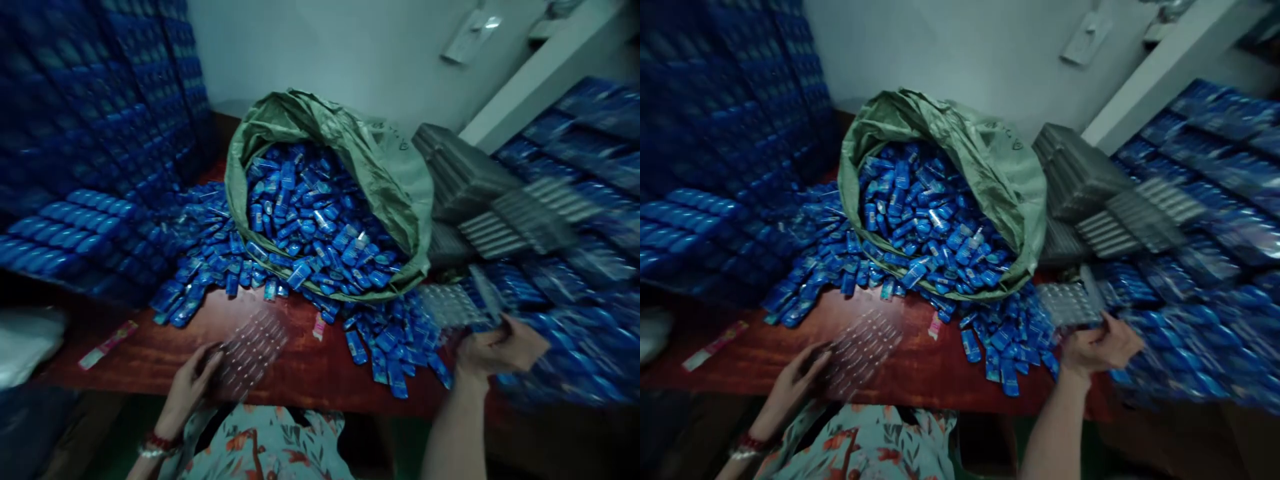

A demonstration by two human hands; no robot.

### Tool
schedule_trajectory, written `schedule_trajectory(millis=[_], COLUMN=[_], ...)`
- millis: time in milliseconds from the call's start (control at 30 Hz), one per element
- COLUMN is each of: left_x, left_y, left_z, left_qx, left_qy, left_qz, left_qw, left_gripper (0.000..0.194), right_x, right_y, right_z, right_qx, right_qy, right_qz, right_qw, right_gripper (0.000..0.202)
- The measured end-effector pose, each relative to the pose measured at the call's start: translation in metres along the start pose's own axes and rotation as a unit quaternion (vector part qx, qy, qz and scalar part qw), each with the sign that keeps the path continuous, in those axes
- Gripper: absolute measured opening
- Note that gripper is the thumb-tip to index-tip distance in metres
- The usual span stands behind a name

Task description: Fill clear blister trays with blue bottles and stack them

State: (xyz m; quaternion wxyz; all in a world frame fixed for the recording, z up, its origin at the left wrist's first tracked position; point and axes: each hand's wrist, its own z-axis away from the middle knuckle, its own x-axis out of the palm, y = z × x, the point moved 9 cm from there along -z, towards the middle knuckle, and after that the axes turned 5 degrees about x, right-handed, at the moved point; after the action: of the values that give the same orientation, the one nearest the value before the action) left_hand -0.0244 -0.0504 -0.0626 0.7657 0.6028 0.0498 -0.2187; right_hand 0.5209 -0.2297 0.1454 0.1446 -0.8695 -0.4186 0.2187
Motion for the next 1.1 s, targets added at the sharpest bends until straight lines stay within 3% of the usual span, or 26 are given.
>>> schedule_trajectory(millis=[100, 167, 200, 267, 333, 400, 500, 567, 633, 700, 767, 867, 933, 1000, 1100], left_x=[0.011, 0.021, 0.025, 0.035, 0.043, 0.051, 0.052, 0.04, 0.023, 0.004, -0.014, -0.041, -0.051, -0.052, -0.046], left_y=[0.019, 0.027, 0.031, 0.039, 0.048, 0.055, 0.056, 0.05, 0.044, 0.041, 0.043, 0.052, 0.057, 0.059, 0.059], left_z=[-0.006, -0.012, -0.014, -0.019, -0.021, -0.022, -0.024, -0.027, -0.028, -0.028, -0.029, -0.039, -0.055, -0.076, -0.096], left_qx=[0.042, 0.054, 0.058, 0.076, 0.105, 0.134, 0.142, 0.138, 0.146, 0.169, 0.193, 0.209, 0.208, 0.215, 0.236], left_qy=[-0.001, -0.014, -0.021, -0.034, -0.049, -0.075, -0.119, -0.118, -0.092, -0.044, 0.028, 0.157, 0.201, 0.191, 0.135], left_qz=[0.012, 0.014, 0.012, 0.005, -0.01, -0.026, -0.055, -0.09, -0.154, -0.238, -0.311, -0.379, -0.414, -0.446, -0.474], left_qw=[0.999, 0.998, 0.998, 0.997, 0.993, 0.988, 0.981, 0.979, 0.973, 0.955, 0.93, 0.888, 0.863, 0.847, 0.837], left_gripper=[0.052, 0.049, 0.047, 0.043, 0.039, 0.034, 0.031, 0.031, 0.032, 0.032, 0.034, 0.045, 0.054, 0.058, 0.051], right_x=[0.084, 0.113, 0.114, 0.089, 0.04, -0.01, -0.035, -0.034, -0.027, -0.018, -0.004, 0.017, 0.032, 0.044, 0.048], right_y=[0.018, 0.012, 0.009, 0.003, -0.012, -0.042, -0.115, -0.165, -0.21, -0.248, -0.285, -0.345, -0.378, -0.398, -0.403], right_z=[0.015, 0.039, 0.047, 0.056, 0.069, 0.092, 0.137, 0.179, 0.226, 0.265, 0.294, 0.328, 0.344, 0.353, 0.358], right_qx=[0.035, -0.007, -0.021, -0.023, -0.018, -0.03, -0.09, -0.109, -0.121, -0.136, -0.176, -0.297, -0.357, -0.383, -0.406], right_qy=[-0.25, -0.357, -0.354, -0.249, -0.098, -0.009, -0.178, -0.347, -0.501, -0.59, -0.624, -0.62, -0.605, -0.594, -0.586], right_qz=[-0.004, -0.041, -0.057, -0.08, -0.098, -0.122, -0.232, -0.319, -0.369, -0.4, -0.406, -0.36, -0.3, -0.241, -0.198], right_qw=[0.968, 0.933, 0.933, 0.965, 0.99, 0.992, 0.952, 0.875, 0.774, 0.688, 0.644, 0.631, 0.645, 0.665, 0.673], right_gripper=[0.02, 0.017, 0.016, 0.014, 0.018, 0.024, 0.019, 0.019, 0.021, 0.026, 0.029, 0.039, 0.051, 0.057, 0.05])
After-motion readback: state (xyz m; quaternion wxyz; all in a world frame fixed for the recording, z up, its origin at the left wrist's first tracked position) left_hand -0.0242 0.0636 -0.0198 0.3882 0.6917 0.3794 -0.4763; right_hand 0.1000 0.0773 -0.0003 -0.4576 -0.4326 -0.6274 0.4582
